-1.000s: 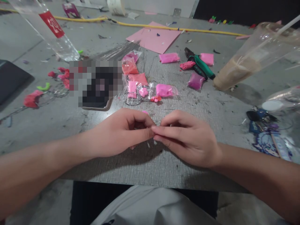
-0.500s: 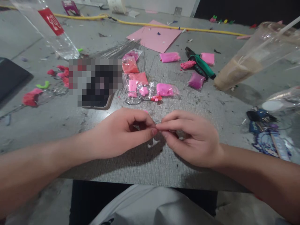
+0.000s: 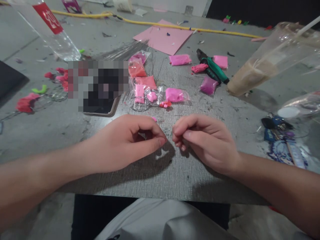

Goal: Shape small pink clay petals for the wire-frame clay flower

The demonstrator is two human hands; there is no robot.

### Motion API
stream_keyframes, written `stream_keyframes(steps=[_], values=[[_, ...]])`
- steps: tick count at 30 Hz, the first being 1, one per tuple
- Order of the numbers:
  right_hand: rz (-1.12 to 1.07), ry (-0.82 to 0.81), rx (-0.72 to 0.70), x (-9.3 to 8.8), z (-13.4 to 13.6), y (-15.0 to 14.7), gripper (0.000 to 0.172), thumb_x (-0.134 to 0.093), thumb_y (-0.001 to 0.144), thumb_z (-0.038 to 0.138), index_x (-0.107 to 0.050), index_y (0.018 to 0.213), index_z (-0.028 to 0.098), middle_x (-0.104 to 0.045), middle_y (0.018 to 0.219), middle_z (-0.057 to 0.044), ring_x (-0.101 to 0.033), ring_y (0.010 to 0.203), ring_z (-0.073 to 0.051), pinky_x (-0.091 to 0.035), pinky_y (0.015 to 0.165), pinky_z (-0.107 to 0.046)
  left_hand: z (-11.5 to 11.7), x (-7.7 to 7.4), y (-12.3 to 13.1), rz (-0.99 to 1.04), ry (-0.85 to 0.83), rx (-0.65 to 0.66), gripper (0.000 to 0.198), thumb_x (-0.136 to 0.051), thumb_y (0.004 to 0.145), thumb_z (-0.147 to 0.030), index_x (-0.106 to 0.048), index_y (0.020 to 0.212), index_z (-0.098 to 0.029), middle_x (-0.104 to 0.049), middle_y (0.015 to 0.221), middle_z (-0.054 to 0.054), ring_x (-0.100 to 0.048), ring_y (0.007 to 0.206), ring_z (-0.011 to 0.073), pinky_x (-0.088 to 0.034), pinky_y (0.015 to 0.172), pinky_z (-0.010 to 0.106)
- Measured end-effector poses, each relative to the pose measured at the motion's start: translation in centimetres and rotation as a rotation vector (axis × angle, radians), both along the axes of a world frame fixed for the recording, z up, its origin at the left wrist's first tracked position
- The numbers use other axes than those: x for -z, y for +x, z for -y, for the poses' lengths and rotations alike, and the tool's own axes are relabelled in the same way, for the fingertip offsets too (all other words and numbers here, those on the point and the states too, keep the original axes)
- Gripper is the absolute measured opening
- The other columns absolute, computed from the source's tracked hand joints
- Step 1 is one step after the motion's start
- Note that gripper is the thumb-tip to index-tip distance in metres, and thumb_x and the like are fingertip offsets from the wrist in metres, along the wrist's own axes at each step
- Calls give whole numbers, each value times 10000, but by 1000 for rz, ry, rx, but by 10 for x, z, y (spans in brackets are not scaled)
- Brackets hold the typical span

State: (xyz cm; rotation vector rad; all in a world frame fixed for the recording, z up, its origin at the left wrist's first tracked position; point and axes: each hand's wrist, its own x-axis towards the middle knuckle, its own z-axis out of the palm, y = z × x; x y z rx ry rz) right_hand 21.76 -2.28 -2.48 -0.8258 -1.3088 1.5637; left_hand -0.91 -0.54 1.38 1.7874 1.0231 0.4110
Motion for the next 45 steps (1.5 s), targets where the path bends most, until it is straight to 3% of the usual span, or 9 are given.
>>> stream_keyframes(steps=[5,11,19,23,26,29,33,38,45], values=[[-13,-69,-10,3,-2,2,150,-586,918,122,-715,885,192,-701,732,-4,-636,643,-117,-509,536,-214,1,-1,1,-9,24,3,160,-650,941,-289,-754,867,-193,-743,812,5,-657,708,127,-512,640,221],[49,-66,-16,3,-1,1,102,-668,1001,289,-738,999,215,-702,755,21,-633,638,-88,-492,521,-181,-1,1,1,-4,40,-4,166,-655,941,-292,-750,847,-194,-728,786,-5,-633,674,116,-501,621,216],[41,29,-9,2,-3,-3,131,-727,943,161,-778,1060,193,-810,878,-21,-732,692,-87,-598,588,-181,-2,3,0,49,-2,-5,166,-657,941,-274,-753,839,-186,-736,780,-6,-641,679,107,-495,601,191],[58,89,13,2,-1,-4,99,-747,929,158,-769,1018,195,-816,859,-18,-770,737,-113,-625,607,-200,-5,2,0,37,-22,-36,139,-674,931,-259,-761,846,-194,-701,704,-35,-575,581,69,-435,524,162],[226,251,42,0,1,-3,48,-767,923,202,-753,968,193,-791,824,-14,-740,708,-116,-607,604,-221,-7,2,1,41,-64,-48,160,-681,934,-280,-748,817,-193,-648,639,-46,-527,536,62,-398,486,161],[379,579,46,-3,0,0,25,-753,942,222,-739,953,204,-756,826,-8,-702,742,-122,-595,673,-255,-6,3,1,70,-98,-28,178,-671,944,-286,-741,812,-189,-606,620,-48,-507,540,65,-391,486,163],[510,880,49,-6,0,1,93,-681,987,175,-735,1057,203,-740,964,-50,-701,864,-140,-608,787,-283,-2,2,4,101,-157,-6,174,-668,945,-293,-724,827,-178,-602,654,-38,-517,582,77,-413,513,170],[554,969,62,-5,1,0,150,-666,992,162,-734,1117,211,-703,1003,-53,-692,890,-142,-617,786,-288,2,2,7,144,-273,-8,142,-659,935,-260,-699,830,-173,-578,647,-43,-515,569,76,-419,502,164],[529,959,19,-5,-2,3,223,-656,981,131,-737,1170,217,-696,1049,-74,-701,939,-154,-627,742,-284,1,0,7,161,-276,-48,156,-652,942,-246,-695,809,-176,-555,595,-49,-512,524,68,-401,463,147]])
